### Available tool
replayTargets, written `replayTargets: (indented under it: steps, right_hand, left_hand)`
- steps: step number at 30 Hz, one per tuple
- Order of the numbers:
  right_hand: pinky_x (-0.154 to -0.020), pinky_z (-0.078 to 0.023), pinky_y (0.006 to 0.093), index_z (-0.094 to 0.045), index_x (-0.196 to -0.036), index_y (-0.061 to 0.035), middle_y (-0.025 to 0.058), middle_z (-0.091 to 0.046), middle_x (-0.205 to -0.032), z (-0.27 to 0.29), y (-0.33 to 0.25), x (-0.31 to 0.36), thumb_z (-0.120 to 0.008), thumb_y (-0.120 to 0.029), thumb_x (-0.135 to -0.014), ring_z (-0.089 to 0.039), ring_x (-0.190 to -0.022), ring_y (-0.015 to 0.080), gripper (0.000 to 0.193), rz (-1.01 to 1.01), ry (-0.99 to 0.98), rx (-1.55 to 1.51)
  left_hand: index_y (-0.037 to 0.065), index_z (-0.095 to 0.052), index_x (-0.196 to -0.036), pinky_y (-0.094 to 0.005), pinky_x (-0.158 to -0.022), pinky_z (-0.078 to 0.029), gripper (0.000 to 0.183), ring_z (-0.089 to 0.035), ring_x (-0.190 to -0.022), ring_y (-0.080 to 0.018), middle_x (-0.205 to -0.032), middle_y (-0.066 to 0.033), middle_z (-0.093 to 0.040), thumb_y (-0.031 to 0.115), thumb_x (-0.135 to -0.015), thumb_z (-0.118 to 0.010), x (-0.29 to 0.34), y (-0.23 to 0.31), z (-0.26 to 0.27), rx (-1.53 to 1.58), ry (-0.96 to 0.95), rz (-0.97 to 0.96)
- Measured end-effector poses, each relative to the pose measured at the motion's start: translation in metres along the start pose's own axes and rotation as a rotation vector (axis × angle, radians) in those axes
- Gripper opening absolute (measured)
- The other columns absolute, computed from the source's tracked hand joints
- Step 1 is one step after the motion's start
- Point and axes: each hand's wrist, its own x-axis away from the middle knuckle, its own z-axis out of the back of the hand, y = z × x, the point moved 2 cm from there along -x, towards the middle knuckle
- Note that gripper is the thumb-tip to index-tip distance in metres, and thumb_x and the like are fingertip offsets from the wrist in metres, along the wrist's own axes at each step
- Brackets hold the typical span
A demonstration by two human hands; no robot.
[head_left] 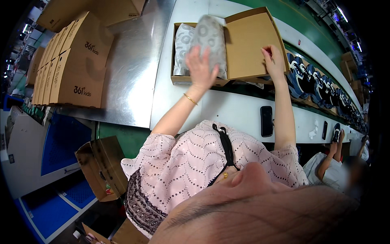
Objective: The person repeatedly opens cardboard shoe boxes, removes blue and white sneakers, places them on a nearby surface, and then places them back into the boxes. The person handles the shoes and boxes by hand in a repetitive cycle.
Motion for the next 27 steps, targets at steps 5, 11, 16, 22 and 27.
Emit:
replayTargets:
  steps: [5, 11, 16, 22, 27]
  right_hand:
    - [-0.066, -0.047, 0.0278, -0.056, -0.098, -0.0005, 0.0107, -0.060, -0.084, -0.026, -0.060, 0.003, -0.055, -0.006, -0.084, -0.057, -0.070, 0.0195, 0.015, 0.126, -0.152, -0.342]
    - [-0.073, -0.049, 0.0323, -0.058, -0.107, -0.0083, 0.0091, -0.064, -0.095, -0.143, -0.072, 0.030, -0.051, -0.007, -0.081, -0.061, -0.086, 0.0240, 0.027, 0.375, -0.574, -0.107]
    - [-0.066, -0.049, 0.0417, -0.058, -0.100, -0.0124, 0.0139, -0.064, -0.084, -0.219, -0.034, 0.031, -0.045, -0.012, -0.083, -0.063, -0.082, 0.0321, 0.022, 0.523, -0.946, 0.390]
    - [-0.066, -0.051, 0.0388, -0.059, -0.093, -0.0119, 0.0096, -0.064, -0.090, -0.202, 0.014, 0.044, -0.046, -0.017, -0.084, -0.064, -0.085, 0.0273, 0.017, 0.479, -1.058, 0.618]
    - [-0.070, -0.051, 0.0385, -0.059, -0.088, -0.0100, 0.0073, -0.058, -0.094, -0.184, 0.010, 0.044, -0.062, -0.012, -0.071, -0.060, -0.087, 0.0286, 0.017, 0.571, -0.898, 0.655]
  left_hand:
    - [0.001, -0.036, -0.131, -0.0454, -0.103, -0.026, 0.068, -0.039, -0.122, -0.0326, -0.130, -0.0221, -0.043, 0.032, -0.077, -0.065, -0.011, -0.064, -0.048, 0.673, -0.453, 0.679]
    - [-0.005, -0.033, -0.131, -0.0406, -0.109, -0.021, 0.062, -0.031, -0.129, -0.0354, -0.135, -0.0228, -0.038, 0.035, -0.086, -0.051, 0.049, 0.055, -0.093, 0.751, -1.031, -0.118]
    - [0.005, -0.048, -0.121, -0.0431, -0.106, -0.025, 0.042, -0.041, -0.120, -0.0311, -0.124, -0.0172, -0.049, 0.022, -0.083, -0.056, 0.097, 0.019, -0.095, 0.279, -0.551, -0.364]
    - [0.007, -0.056, -0.094, -0.0412, -0.078, -0.043, 0.016, -0.055, -0.087, -0.0288, -0.086, -0.0117, -0.052, 0.015, -0.081, -0.057, 0.044, -0.016, -0.004, 0.027, -0.569, -0.342]
    - [0.004, -0.058, -0.088, -0.0409, -0.073, -0.046, 0.025, -0.057, -0.082, -0.0311, -0.087, -0.0147, -0.054, 0.027, -0.089, -0.049, 0.034, -0.030, 0.009, -0.177, -0.746, -0.178]
